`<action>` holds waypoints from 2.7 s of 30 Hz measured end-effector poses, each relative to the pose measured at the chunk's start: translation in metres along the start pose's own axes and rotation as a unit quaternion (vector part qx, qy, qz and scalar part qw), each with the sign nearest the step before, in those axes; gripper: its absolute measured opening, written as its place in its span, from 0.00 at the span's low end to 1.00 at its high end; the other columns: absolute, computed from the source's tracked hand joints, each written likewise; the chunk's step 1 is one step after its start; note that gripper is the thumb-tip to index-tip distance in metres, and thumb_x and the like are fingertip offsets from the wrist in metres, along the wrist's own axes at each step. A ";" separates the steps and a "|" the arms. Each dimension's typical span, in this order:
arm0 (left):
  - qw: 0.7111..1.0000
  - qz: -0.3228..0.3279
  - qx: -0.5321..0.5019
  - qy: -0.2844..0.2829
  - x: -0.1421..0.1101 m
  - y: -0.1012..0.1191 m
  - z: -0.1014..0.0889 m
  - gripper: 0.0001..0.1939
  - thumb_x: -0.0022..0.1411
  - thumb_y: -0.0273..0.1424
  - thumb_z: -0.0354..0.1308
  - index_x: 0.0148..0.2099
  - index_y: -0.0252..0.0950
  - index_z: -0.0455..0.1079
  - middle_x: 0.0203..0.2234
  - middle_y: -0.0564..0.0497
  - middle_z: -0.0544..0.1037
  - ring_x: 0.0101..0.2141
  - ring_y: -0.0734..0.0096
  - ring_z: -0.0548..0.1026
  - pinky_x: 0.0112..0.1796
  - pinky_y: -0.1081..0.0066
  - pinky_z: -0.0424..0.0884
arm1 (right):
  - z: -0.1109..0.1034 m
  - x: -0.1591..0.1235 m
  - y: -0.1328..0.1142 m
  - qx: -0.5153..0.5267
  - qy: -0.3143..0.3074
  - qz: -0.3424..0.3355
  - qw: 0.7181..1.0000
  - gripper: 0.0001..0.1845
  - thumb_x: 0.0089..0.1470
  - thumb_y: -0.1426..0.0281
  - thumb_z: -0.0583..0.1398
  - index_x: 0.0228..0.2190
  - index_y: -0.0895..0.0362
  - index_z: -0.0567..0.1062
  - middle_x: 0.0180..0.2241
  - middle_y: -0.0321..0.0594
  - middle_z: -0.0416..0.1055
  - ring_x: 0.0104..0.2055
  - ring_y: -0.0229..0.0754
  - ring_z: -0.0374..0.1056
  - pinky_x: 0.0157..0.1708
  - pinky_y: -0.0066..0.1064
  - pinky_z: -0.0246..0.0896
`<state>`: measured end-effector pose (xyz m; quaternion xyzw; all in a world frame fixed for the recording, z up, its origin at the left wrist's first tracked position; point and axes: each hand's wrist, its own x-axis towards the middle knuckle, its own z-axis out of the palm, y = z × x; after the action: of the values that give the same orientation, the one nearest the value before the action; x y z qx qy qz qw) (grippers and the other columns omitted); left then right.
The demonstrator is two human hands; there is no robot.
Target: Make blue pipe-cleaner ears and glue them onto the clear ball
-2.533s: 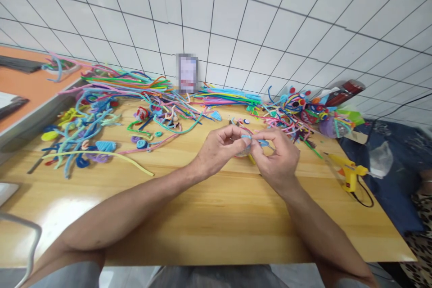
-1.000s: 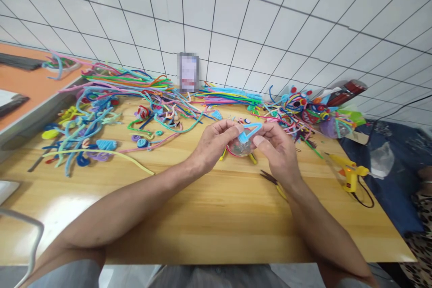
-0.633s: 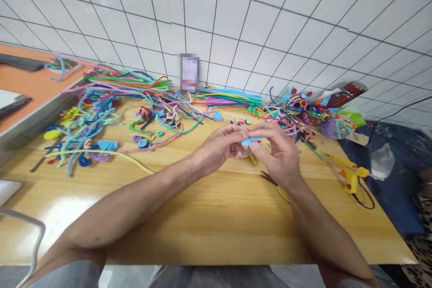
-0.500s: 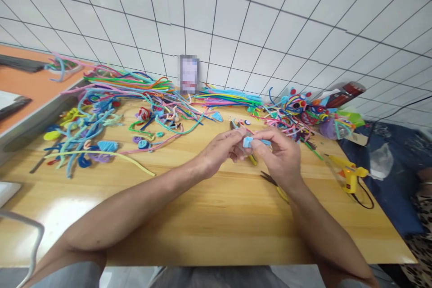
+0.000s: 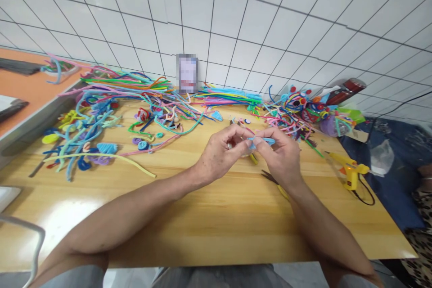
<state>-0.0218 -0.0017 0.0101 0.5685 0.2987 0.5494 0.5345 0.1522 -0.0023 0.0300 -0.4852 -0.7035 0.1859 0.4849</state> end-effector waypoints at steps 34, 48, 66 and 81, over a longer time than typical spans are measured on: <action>0.999 0.018 -0.018 -0.042 0.018 -0.005 -0.023 0.17 0.69 0.45 0.65 0.49 0.37 0.78 0.36 0.50 0.81 0.33 0.72 0.76 0.37 0.72 0.73 | 0.006 0.007 0.018 0.208 -0.113 0.147 0.960 0.16 0.55 0.56 0.71 0.27 0.55 0.78 0.23 0.34 0.74 0.26 0.37 0.67 0.29 0.30 0.64; 0.964 0.230 0.123 0.052 0.009 -0.012 -0.017 0.09 0.67 0.31 0.69 0.50 0.39 0.82 0.35 0.52 0.84 0.30 0.77 0.78 0.35 0.76 0.75 | 0.000 -0.005 0.014 0.015 0.058 -0.184 0.981 0.16 0.63 0.70 0.67 0.52 0.49 0.80 0.48 0.42 0.85 0.42 0.44 0.82 0.45 0.38 0.79; 0.973 0.162 0.157 0.051 0.004 0.005 -0.016 0.09 0.63 0.39 0.73 0.42 0.41 0.87 0.30 0.48 0.87 0.28 0.70 0.79 0.33 0.71 0.75 | -0.005 -0.003 0.000 -0.022 0.057 -0.259 0.964 0.12 0.60 0.74 0.66 0.44 0.48 0.83 0.41 0.42 0.86 0.44 0.49 0.83 0.46 0.43 0.80; 0.996 -0.067 -0.063 -0.017 0.011 0.018 -0.012 0.26 0.53 0.49 0.78 0.36 0.33 0.75 0.25 0.49 0.84 0.23 0.71 0.81 0.27 0.74 0.77 | -0.002 -0.006 0.007 0.005 0.041 -0.207 0.977 0.13 0.59 0.72 0.65 0.45 0.48 0.82 0.41 0.41 0.85 0.41 0.48 0.81 0.44 0.43 0.78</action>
<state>-0.0353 0.0069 0.0283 0.5215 0.2916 0.5206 0.6099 0.1573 -0.0048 0.0230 -0.3337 -0.7672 0.0650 0.5439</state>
